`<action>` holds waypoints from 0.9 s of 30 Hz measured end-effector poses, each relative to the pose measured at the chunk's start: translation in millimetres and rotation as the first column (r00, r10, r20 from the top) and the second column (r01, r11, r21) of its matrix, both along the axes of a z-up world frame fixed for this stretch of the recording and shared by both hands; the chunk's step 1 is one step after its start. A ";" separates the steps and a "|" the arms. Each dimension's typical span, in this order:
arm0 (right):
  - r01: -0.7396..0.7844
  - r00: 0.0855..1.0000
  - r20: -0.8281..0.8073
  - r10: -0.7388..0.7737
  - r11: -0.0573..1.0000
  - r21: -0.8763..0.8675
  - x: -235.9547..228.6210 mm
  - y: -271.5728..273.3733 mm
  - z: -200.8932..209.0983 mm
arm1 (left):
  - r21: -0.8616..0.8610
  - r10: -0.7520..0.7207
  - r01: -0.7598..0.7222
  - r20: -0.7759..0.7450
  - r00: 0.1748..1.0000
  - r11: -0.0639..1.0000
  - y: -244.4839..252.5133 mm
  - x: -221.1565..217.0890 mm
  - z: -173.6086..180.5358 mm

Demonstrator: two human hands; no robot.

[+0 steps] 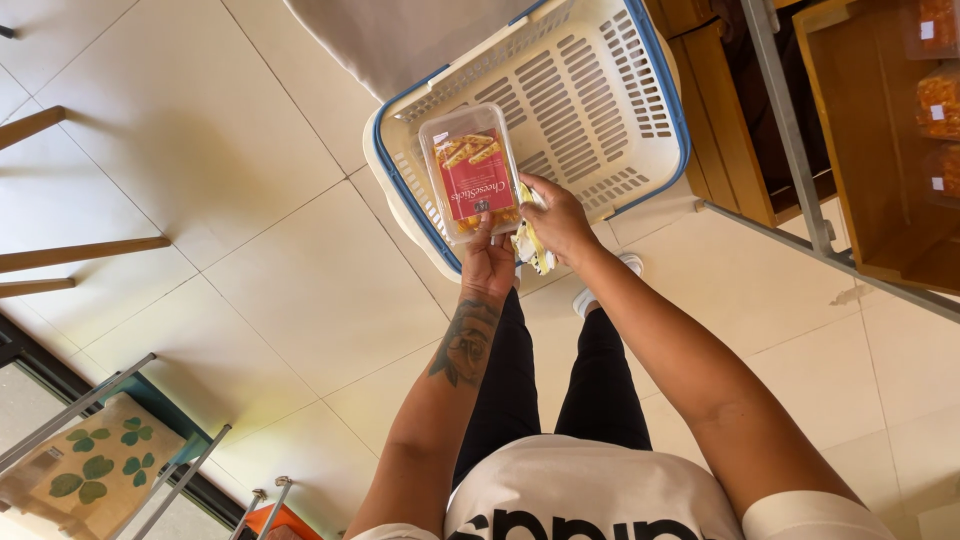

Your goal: Wiping down snack bags and plastic food containers with a cloth and organizing them on wooden shelves.

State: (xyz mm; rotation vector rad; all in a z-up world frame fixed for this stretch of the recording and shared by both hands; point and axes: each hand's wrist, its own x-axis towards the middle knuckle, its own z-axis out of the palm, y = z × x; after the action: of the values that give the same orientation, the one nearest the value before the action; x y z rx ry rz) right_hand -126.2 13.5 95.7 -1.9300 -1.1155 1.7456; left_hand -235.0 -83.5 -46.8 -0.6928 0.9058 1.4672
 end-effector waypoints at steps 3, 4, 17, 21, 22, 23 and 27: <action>-0.034 0.999 0.034 0.033 0.999 0.012 -7.3 4.4 11.9 | -0.006 0.026 -0.025 0.015 1.000 1.000 0.4 -0.9 -13.2; -0.034 0.999 0.034 0.034 0.999 0.010 -6.1 3.2 -3.1 | -0.007 0.026 -0.026 0.015 1.000 1.000 1.4 -1.3 -13.8; -0.265 0.956 0.128 0.264 0.964 -0.007 30.3 -16.4 -31.8 | -0.137 -0.122 0.134 0.092 0.988 0.982 2.0 11.9 49.6; -0.174 0.981 0.084 0.177 0.984 -0.035 45.6 -25.2 -8.2 | -0.190 -0.263 0.254 -0.022 0.965 0.948 -7.9 42.0 48.2; -0.167 0.982 0.088 0.170 0.985 -0.034 52.1 -25.6 -2.5 | -0.188 -0.270 0.262 -0.019 0.963 0.947 -1.9 48.3 58.9; -0.138 0.988 0.062 0.140 0.990 -0.034 58.6 -26.2 3.3 | -0.206 -0.321 0.299 -0.082 0.944 0.932 4.0 54.6 69.8; -0.062 0.996 0.061 0.063 0.998 -0.023 88.7 -31.4 17.8 | -0.195 -0.465 0.432 -0.185 0.865 0.881 20.9 85.4 105.2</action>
State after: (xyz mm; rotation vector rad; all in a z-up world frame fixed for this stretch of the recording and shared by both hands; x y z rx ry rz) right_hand -37.6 -17.9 113.4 -1.9946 -1.1952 1.7478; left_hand -149.6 -62.6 58.4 -0.3823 1.2699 1.0757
